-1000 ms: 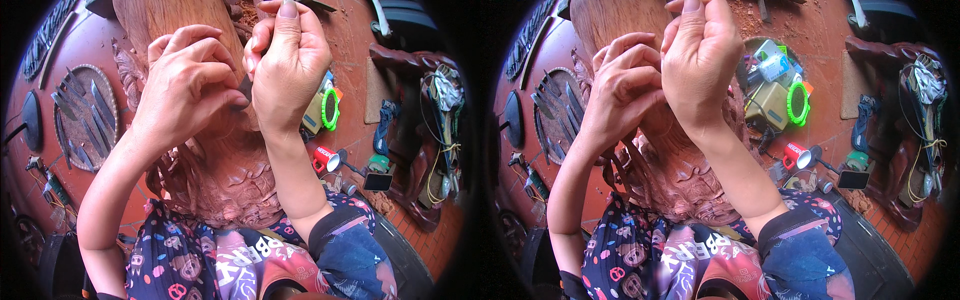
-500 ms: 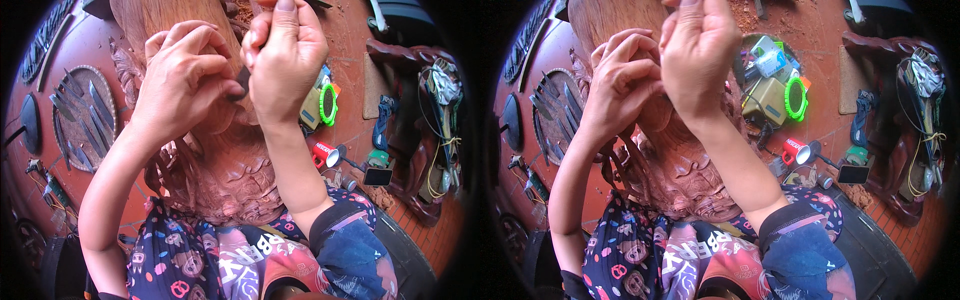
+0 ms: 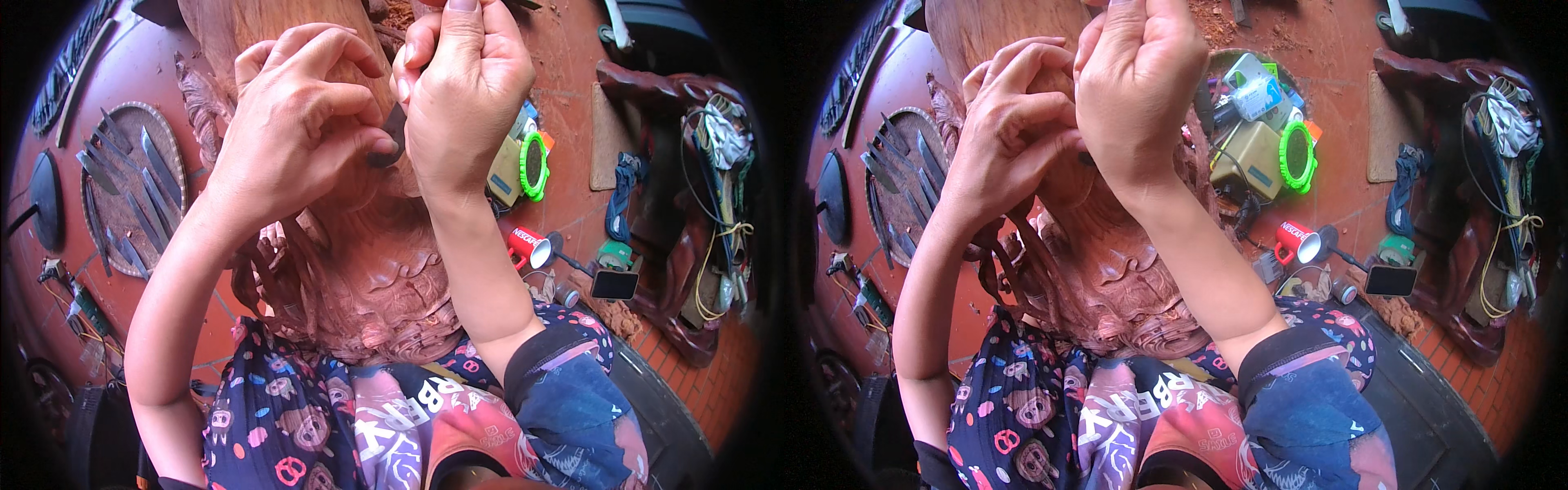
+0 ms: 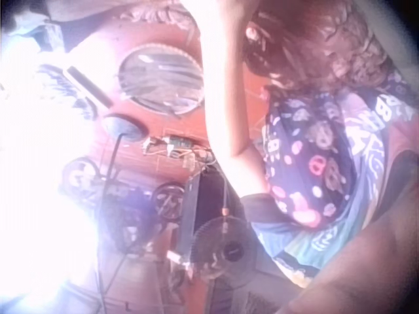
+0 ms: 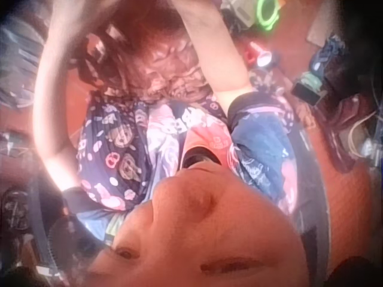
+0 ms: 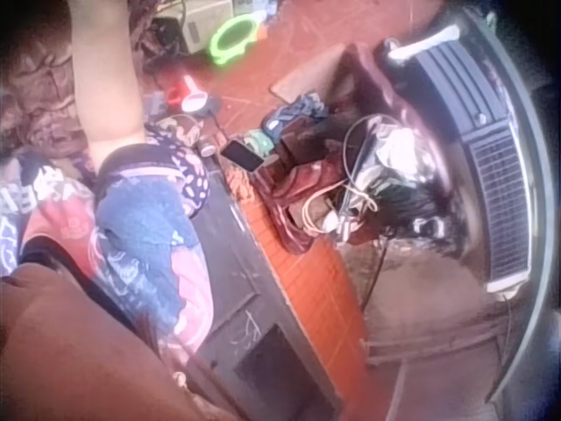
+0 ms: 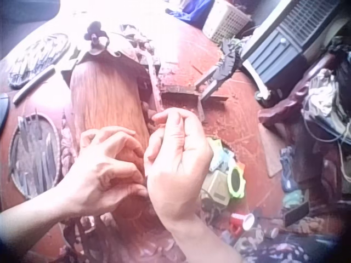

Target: The person carves a large wooden sculpture using a chisel and a knife. They refine the edges and details of the carved sections, occasionally wiping away wood shavings with their hand.

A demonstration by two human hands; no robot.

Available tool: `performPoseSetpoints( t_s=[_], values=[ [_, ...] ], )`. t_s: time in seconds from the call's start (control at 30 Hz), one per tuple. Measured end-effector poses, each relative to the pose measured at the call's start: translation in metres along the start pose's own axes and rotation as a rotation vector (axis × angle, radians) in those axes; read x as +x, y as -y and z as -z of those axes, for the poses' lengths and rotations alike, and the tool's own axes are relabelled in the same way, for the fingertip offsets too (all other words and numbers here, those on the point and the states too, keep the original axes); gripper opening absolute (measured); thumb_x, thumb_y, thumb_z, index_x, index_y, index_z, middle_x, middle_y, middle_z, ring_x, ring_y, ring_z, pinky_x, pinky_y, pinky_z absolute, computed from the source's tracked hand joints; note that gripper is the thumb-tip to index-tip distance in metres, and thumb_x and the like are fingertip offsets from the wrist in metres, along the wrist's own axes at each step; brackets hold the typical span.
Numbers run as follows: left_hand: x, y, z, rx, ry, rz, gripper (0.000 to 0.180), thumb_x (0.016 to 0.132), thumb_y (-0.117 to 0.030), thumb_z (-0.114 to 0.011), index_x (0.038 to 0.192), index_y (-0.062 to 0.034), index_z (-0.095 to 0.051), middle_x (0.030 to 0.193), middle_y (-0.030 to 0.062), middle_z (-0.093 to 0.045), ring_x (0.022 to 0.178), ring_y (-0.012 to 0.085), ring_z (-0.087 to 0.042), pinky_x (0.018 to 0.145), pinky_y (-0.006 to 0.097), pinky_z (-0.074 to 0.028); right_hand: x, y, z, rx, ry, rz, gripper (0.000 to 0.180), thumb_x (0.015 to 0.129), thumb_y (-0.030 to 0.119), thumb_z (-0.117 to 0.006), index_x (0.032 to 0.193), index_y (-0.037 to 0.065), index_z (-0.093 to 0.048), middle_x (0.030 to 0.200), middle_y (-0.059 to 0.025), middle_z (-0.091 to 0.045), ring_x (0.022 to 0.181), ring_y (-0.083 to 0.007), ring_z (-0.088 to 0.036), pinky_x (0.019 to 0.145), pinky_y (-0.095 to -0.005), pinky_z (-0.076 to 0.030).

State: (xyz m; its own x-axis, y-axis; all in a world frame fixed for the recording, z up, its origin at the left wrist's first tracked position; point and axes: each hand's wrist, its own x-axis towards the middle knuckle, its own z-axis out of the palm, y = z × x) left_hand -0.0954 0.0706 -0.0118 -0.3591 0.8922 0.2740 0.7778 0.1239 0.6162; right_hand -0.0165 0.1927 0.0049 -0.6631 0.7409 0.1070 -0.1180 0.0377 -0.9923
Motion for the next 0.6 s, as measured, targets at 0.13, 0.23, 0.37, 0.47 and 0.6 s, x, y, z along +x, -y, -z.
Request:
performPoseSetpoints(
  t_s=[0.13,0.23,0.37,0.47,0.6],
  values=[
    [-0.001,0.002,-0.004,-0.008,-0.006,0.024,0.022,0.069,-0.027,-0.080,0.083,-0.0101,-0.073,0.120,0.0061,-0.060,0.125,0.0288,-0.050,0.106,0.045,-0.030,-0.001,-0.001,-0.002,0.088,-0.038,-0.003,0.022,0.109,0.017,-0.041,0.101,0.002,-0.056,0.063,0.0019,-0.046,0.049,-0.0031,-0.040,0.042,-0.0182,-0.032],
    [-0.002,0.002,0.000,-0.018,-0.010,-0.011,0.021,0.069,-0.025,-0.080,0.083,-0.0102,-0.073,0.121,0.0059,-0.060,0.125,0.0285,-0.050,0.106,0.045,-0.030,-0.004,0.012,-0.001,0.113,-0.070,-0.162,0.023,0.109,0.017,-0.041,0.102,0.002,-0.056,0.063,0.0010,-0.047,0.049,-0.0035,-0.041,0.042,-0.0188,-0.034],
    [-0.002,0.002,-0.001,-0.005,-0.016,-0.016,0.021,0.068,-0.024,-0.080,0.083,-0.0103,-0.073,0.121,0.0061,-0.060,0.125,0.0286,-0.050,0.107,0.044,-0.030,-0.005,0.004,-0.003,0.054,-0.036,-0.026,0.023,0.109,0.018,-0.040,0.101,0.002,-0.055,0.062,0.0012,-0.046,0.047,-0.0040,-0.040,0.042,-0.0190,-0.033],
    [-0.003,0.002,-0.003,-0.015,-0.015,0.014,0.021,0.068,-0.024,-0.080,0.083,-0.0102,-0.074,0.122,0.0064,-0.060,0.125,0.0289,-0.050,0.107,0.045,-0.029,-0.003,0.004,0.000,0.050,-0.025,-0.046,0.023,0.109,0.017,-0.040,0.101,0.002,-0.055,0.061,0.0010,-0.046,0.047,-0.0040,-0.040,0.042,-0.0188,-0.034],
    [-0.002,0.002,0.000,-0.031,-0.011,-0.044,0.021,0.068,-0.023,-0.080,0.083,-0.0097,-0.073,0.123,0.0069,-0.060,0.125,0.0295,-0.050,0.108,0.045,-0.029,-0.004,0.001,0.003,0.068,-0.006,-0.088,0.023,0.110,0.018,-0.040,0.101,0.003,-0.055,0.062,0.0012,-0.047,0.047,-0.0037,-0.040,0.042,-0.0185,-0.034]
  ],
)
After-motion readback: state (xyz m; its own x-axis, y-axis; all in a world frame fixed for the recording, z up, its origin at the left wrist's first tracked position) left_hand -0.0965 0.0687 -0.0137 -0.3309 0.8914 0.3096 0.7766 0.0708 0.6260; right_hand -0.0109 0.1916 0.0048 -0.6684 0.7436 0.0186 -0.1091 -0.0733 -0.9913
